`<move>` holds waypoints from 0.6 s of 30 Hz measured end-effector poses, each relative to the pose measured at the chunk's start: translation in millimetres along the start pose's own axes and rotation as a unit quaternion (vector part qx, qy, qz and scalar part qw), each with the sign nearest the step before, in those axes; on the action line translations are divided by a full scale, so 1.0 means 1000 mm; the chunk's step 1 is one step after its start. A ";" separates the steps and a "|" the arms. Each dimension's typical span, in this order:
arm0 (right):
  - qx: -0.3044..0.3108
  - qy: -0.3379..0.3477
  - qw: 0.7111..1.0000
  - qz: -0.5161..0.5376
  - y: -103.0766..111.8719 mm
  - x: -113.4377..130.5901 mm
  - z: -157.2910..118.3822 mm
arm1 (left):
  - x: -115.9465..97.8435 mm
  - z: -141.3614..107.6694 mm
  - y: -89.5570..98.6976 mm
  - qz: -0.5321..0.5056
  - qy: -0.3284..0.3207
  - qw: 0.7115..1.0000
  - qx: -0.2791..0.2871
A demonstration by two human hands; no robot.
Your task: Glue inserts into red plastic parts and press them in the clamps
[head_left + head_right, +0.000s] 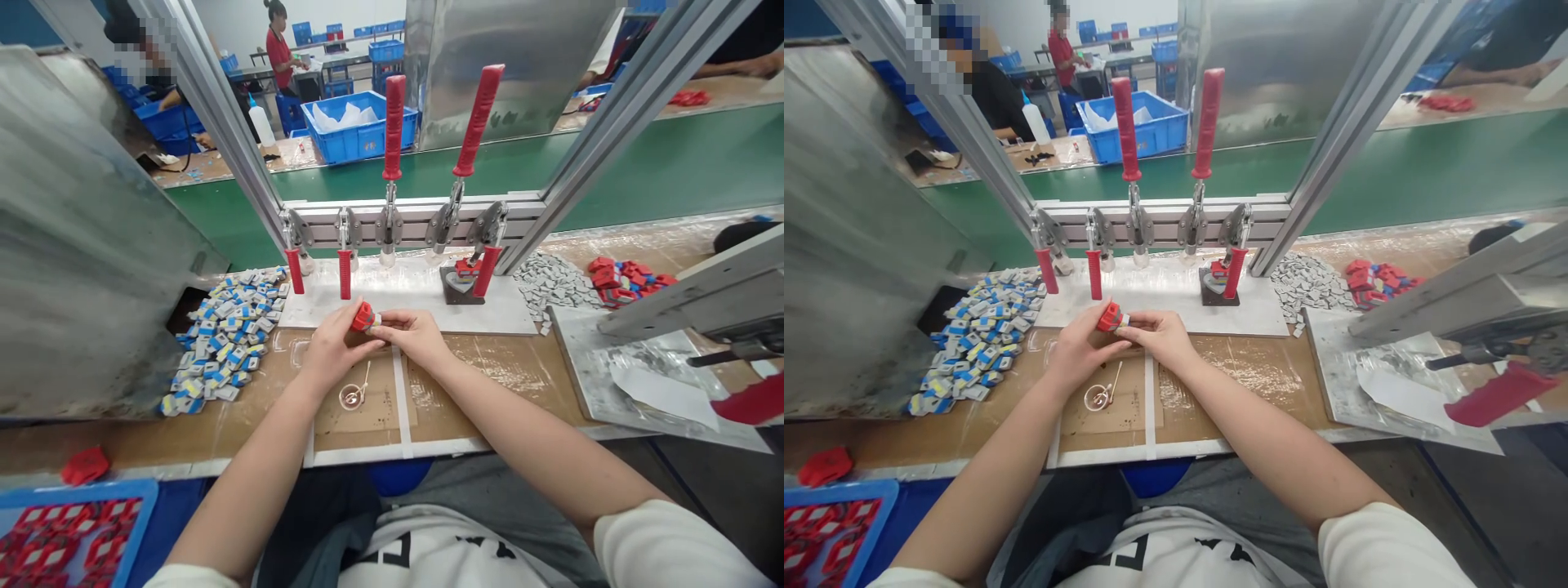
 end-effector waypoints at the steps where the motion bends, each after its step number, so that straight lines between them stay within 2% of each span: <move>1: 0.001 -0.012 1.000 0.021 -0.002 -0.001 0.001 | 0.001 0.001 0.000 0.019 -0.005 1.000 -0.003; 5: 0.009 -0.033 0.999 0.041 -0.010 0.001 0.001 | 0.006 0.000 0.001 0.073 -0.002 0.997 0.001; 10: 0.013 -0.006 1.000 -0.001 -0.019 0.003 0.002 | 0.005 -0.004 0.004 0.113 -0.002 0.994 -0.008; 13: 0.018 0.005 0.998 -0.060 -0.023 0.006 0.001 | 0.001 -0.004 0.005 0.144 0.002 0.989 -0.028; 15: 0.024 0.016 0.988 -0.153 -0.017 0.015 -0.006 | -0.002 -0.005 0.006 0.170 0.008 0.985 -0.039; 16: 0.004 0.032 0.977 -0.209 -0.008 0.023 -0.013 | -0.002 -0.007 0.007 0.182 0.012 0.982 -0.046; 17: -0.044 0.059 0.962 -0.262 0.007 0.032 -0.023 | -0.002 -0.008 0.009 0.191 0.018 0.980 -0.056; 18: -0.125 0.092 0.941 -0.302 0.026 0.043 -0.035 | -0.002 -0.010 0.011 0.197 0.025 0.978 -0.069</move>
Point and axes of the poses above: each hand's wrist, its own z-axis towards the middle knuckle, its own y-axis out of the back of the hand, x = y × z, the point moved 4 cm from there along z, towards the middle knuckle, and after that the axes turned 11 degrees about x, right-handed, at the moved point
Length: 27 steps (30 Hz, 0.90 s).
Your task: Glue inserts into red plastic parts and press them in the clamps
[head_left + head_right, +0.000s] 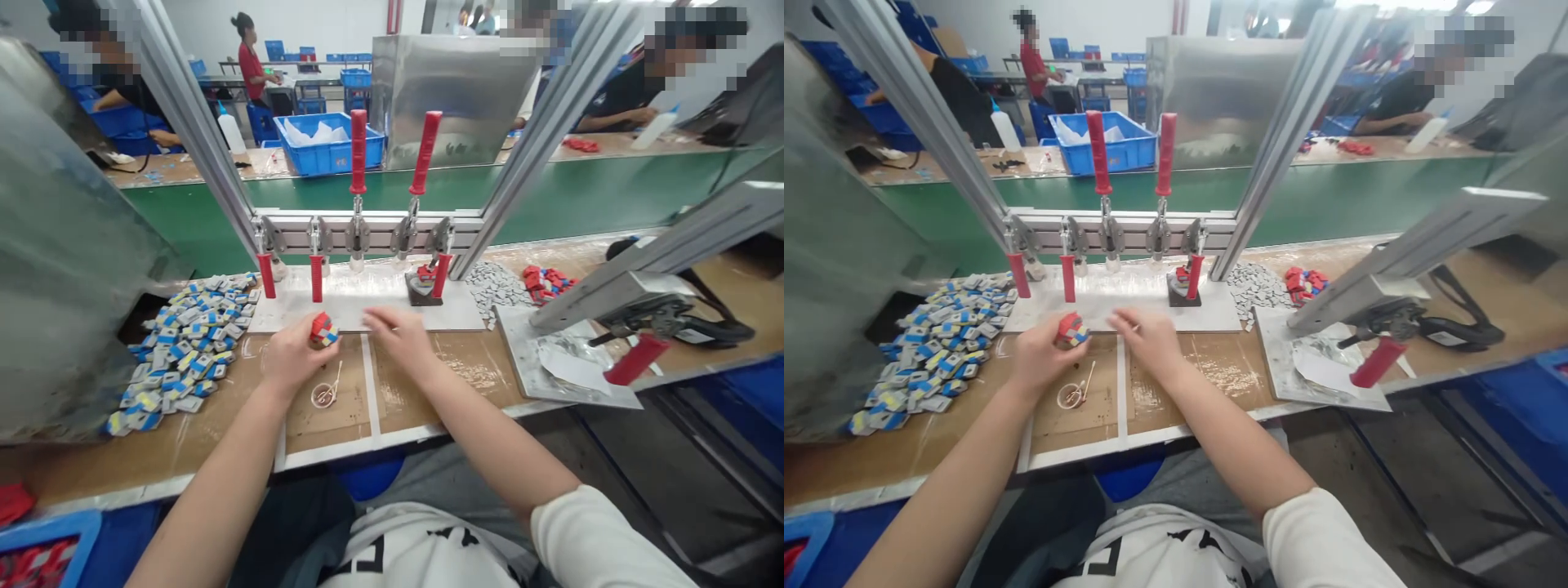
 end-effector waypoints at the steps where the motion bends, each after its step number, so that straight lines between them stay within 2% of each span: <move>1: -0.108 0.006 0.994 -0.033 0.028 -0.004 -0.007 | 0.002 -0.001 0.002 0.001 0.010 1.000 -0.012; 2: -0.210 0.002 0.976 -0.048 0.056 -0.010 -0.015 | 0.005 -0.002 0.005 -0.003 0.020 1.000 -0.020; 3: -0.282 -0.014 0.958 -0.050 0.080 -0.018 -0.020 | 0.007 -0.002 0.006 -0.011 0.029 0.999 -0.025; 4: -0.296 -0.036 0.953 -0.043 0.100 -0.028 -0.021 | 0.008 -0.003 0.007 -0.020 0.038 0.999 -0.025; 5: -0.274 -0.061 0.959 -0.032 0.114 -0.036 -0.017 | 0.009 -0.002 0.008 -0.028 0.043 0.998 -0.021; 7: -0.157 -0.106 0.982 0.019 0.131 -0.050 -0.002 | 0.009 -0.001 0.007 -0.038 0.052 0.998 -0.010; 9: -0.067 -0.125 0.985 0.099 0.138 -0.053 0.013 | 0.008 0.001 0.005 -0.042 0.060 0.997 -0.003; 10: -0.052 -0.130 0.981 0.134 0.140 -0.052 0.020 | 0.007 0.001 0.004 -0.047 0.063 0.997 0.000; 12: -0.075 -0.138 0.977 0.145 0.142 -0.048 0.029 | 0.007 0.003 0.002 -0.060 0.070 0.996 0.010; 14: -0.117 -0.150 0.977 0.096 0.139 -0.044 0.032 | 0.008 0.003 0.001 -0.077 0.076 0.994 0.023; 15: -0.113 -0.158 0.977 0.082 0.134 -0.043 0.031 | 0.008 0.003 0.001 -0.082 0.078 0.993 0.029; 19: 0.008 -0.179 0.968 0.177 0.116 -0.028 0.024 | 0.012 0.003 0.000 -0.085 0.071 0.993 0.048; 22: 0.024 -0.122 0.969 0.214 0.136 0.008 0.028 | 0.013 0.003 -0.003 -0.081 0.073 0.992 0.056; 25: 0.011 -0.037 0.977 0.210 0.160 0.045 0.048 | 0.015 0.002 -0.004 -0.085 0.082 0.991 0.069; 27: -0.008 0.002 0.977 0.212 0.166 0.057 0.065 | 0.014 0.001 -0.001 -0.090 0.086 0.989 0.079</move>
Point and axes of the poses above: each hand's wrist, its own z-axis towards the middle knuckle, its own y-axis out of the back of the hand, x = y × z, the point moved 4 cm from there along z, towards the middle knuckle, and after that the axes turned 11 degrees about x, right-handed, at the moved point
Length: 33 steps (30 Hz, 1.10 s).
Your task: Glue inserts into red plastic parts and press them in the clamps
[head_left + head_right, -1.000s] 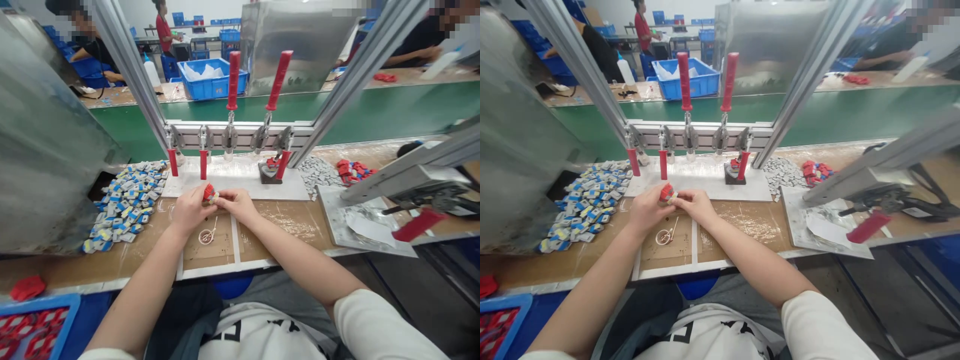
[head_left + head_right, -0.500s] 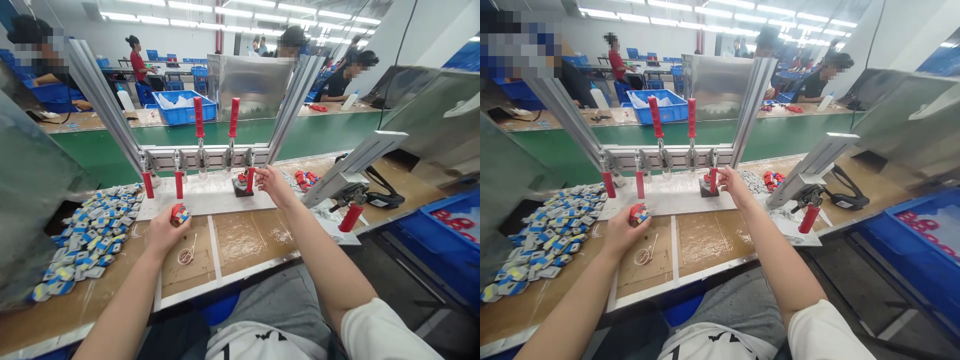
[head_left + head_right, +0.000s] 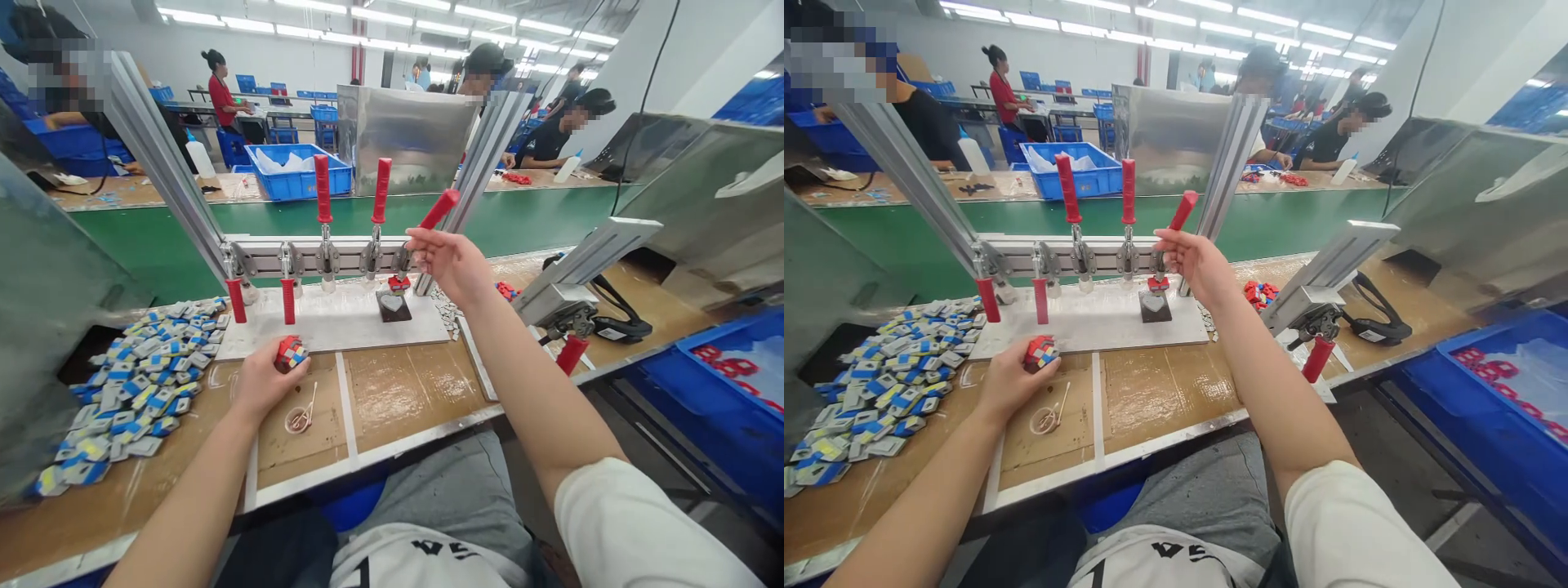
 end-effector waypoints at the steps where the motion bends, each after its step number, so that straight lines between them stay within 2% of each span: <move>1: -0.010 0.017 1.000 -0.004 -0.001 0.002 0.007 | -0.003 0.000 0.002 -0.003 -0.004 1.000 0.005; 3: -0.034 0.038 0.998 -0.032 -0.002 0.001 0.019 | -0.017 0.003 0.007 -0.011 -0.041 0.999 0.026; 6: -0.058 0.031 0.995 -0.079 -0.002 -0.003 0.030 | -0.062 0.024 -0.002 -0.013 -0.147 0.983 0.110; 8: -0.062 0.012 0.994 -0.089 -0.002 -0.002 0.033 | -0.098 0.049 -0.025 -0.009 -0.186 0.965 0.187; 10: -0.061 0.002 0.994 -0.089 -0.001 0.000 0.035 | -0.128 0.081 -0.057 -0.014 -0.169 0.955 0.244; 12: -0.055 0.002 0.995 -0.087 -0.001 0.002 0.035 | -0.149 0.112 -0.089 -0.033 -0.143 0.957 0.251; 14: -0.046 0.001 0.996 -0.076 -0.002 0.003 0.034 | -0.159 0.138 -0.113 -0.049 -0.122 0.966 0.223; 17: -0.021 -0.006 0.998 -0.061 -0.002 0.001 0.035 | -0.162 0.157 -0.134 -0.048 -0.104 0.976 0.183; 20: -0.002 -0.025 0.998 -0.062 0.000 0.002 0.036 | -0.164 0.149 -0.143 -0.021 -0.095 0.977 0.190; 24: 0.004 -0.042 0.998 -0.052 0.001 0.007 0.035 | -0.184 0.106 -0.143 0.051 -0.112 0.966 0.228; 29: 0.008 -0.029 0.999 -0.035 0.001 0.012 0.032 | -0.210 0.047 -0.142 0.198 -0.166 0.899 0.354; 31: 0.001 -0.023 0.999 -0.022 0.003 0.012 0.033 | -0.211 0.040 -0.137 0.198 -0.177 0.890 0.371; 33: -0.012 -0.018 1.000 0.002 0.005 0.011 0.034 | -0.205 0.046 -0.129 0.161 -0.188 0.903 0.352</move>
Point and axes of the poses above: each hand's wrist, its own z-axis towards the middle knuckle, its own y-axis out of the back of the hand, x = y × z, the point moved 4 cm from there along z, towards the middle knuckle, and after that the axes turned 11 degrees about x, right-handed, at the moved point
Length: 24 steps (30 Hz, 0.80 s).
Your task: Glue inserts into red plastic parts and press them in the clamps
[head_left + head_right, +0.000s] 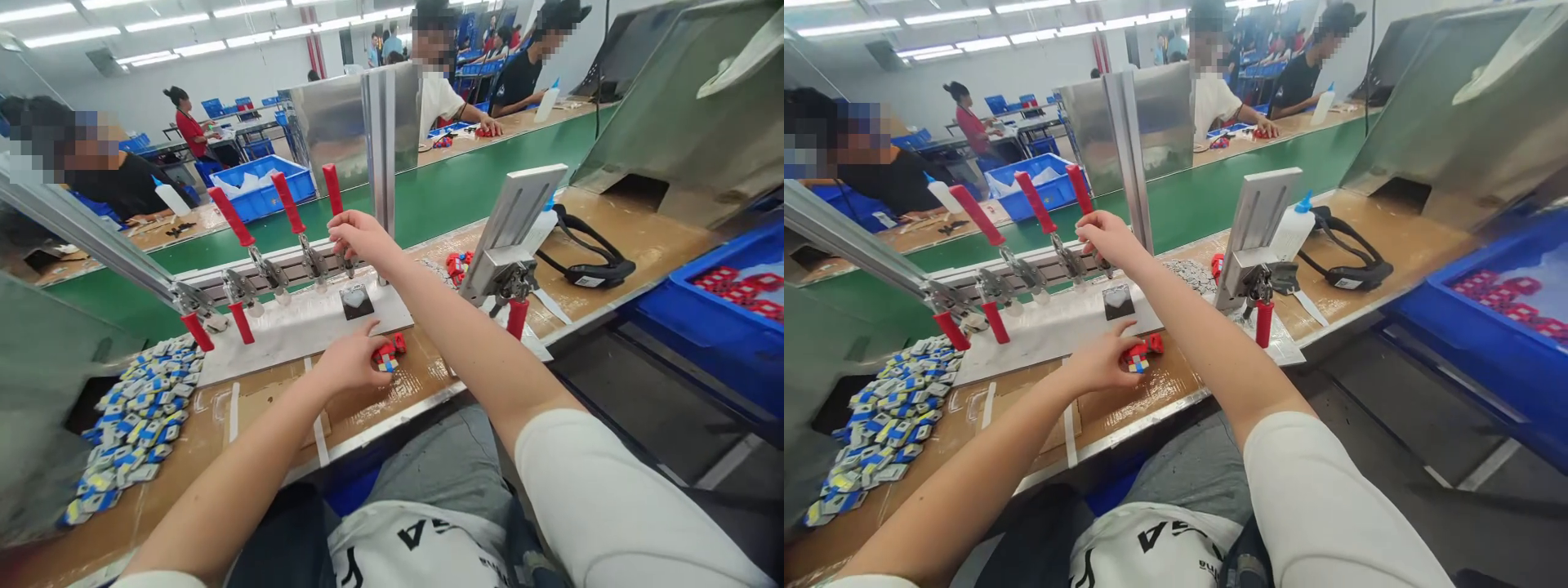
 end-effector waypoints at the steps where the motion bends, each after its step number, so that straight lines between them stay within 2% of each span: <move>1: -0.011 0.000 1.000 0.015 0.001 0.000 0.001 | 0.008 0.001 0.005 -0.027 -0.002 0.999 -0.024; 4: -0.040 0.002 0.998 0.038 0.005 0.000 0.004 | 0.045 0.010 0.021 -0.132 0.027 0.984 -0.115; 7: -0.036 0.013 0.999 -0.023 0.007 0.002 0.008 | 0.080 0.026 0.033 -0.209 0.078 0.955 -0.196; 10: -0.013 0.027 0.993 -0.115 0.008 0.006 0.012 | 0.100 0.044 0.036 -0.230 0.109 0.941 -0.224; 16: -0.044 0.083 0.968 -0.235 0.014 0.017 0.008 | 0.103 0.053 0.028 -0.190 0.117 0.936 -0.272; 20: -0.042 0.099 0.960 -0.257 0.011 0.021 0.001 | 0.100 0.058 0.021 -0.192 0.123 0.923 -0.310; 24: -0.044 0.092 0.957 -0.271 0.006 0.025 -0.004 | 0.102 0.080 0.022 -0.228 0.127 0.908 -0.327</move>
Point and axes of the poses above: each hand's wrist, its own z-axis towards the middle knuckle, its own y-axis out of the back of the hand, x = y × z, the point moved 4 cm from there along z, towards the middle knuckle, and after that the axes turned 11 degrees about x, right-handed, at the moved point
